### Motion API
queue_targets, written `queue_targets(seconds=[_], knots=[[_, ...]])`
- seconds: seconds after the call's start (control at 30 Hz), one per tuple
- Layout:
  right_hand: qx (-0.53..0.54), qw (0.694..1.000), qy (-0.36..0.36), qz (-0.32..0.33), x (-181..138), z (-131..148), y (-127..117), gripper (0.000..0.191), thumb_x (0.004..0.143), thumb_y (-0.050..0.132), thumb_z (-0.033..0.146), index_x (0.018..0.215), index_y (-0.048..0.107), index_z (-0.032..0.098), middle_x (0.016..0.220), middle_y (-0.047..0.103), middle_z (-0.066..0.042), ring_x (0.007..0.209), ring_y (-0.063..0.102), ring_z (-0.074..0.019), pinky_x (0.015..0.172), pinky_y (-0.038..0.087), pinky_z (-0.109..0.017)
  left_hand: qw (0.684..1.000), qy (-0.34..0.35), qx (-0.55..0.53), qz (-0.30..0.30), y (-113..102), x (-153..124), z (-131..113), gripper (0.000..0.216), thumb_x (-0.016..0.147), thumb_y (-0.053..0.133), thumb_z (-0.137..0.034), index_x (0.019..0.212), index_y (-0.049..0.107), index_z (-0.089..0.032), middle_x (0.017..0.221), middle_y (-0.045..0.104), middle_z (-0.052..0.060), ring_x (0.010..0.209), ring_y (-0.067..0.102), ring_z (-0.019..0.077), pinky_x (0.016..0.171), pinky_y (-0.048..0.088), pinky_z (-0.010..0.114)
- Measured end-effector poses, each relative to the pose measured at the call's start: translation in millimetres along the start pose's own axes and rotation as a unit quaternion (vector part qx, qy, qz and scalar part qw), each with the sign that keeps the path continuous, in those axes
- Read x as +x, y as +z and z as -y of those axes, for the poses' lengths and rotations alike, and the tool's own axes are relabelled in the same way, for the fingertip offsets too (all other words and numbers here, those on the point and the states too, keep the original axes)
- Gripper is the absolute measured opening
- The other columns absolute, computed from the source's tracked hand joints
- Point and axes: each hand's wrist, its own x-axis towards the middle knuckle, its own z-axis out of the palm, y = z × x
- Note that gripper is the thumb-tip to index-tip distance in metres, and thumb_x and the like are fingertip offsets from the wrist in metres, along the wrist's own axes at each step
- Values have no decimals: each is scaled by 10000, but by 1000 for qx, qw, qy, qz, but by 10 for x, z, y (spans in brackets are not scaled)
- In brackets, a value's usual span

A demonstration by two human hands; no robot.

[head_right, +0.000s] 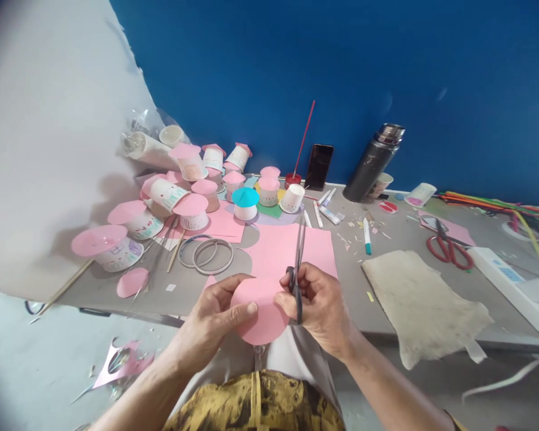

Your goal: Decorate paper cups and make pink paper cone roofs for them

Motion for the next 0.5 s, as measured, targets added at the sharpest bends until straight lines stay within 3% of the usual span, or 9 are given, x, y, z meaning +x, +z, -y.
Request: queue_targets(seconds=[0.1,0.3,0.5], knots=[[21,1000,13,16,-19,-104,4,446,640,912,491,843,653,190,655,546,41,581,472,-105,514,417,-209,996,9,-56,-62,13,-1,155,382,796,815,-485,941,791,-133,838,724,78,765,603,170,745,492,276],[-42,961,37,272,-36,-97,-307,667,775,688,812,844,664,149,689,605,-25,626,485,-131,560,376,-242,997,-9,-4,-74,-124,-38,110,384,799,805,-519,852,780,-140,713,650,38,655,553,143,589,421,237],[-52,940,98,321,-102,-7,-422,739,724,674,871,832,647,140,634,600,-30,586,469,-129,548,344,-248,996,-7,32,-83,-201,-36,79,416,809,783,-553,877,782,-143,726,625,28,652,544,139,578,417,238]])
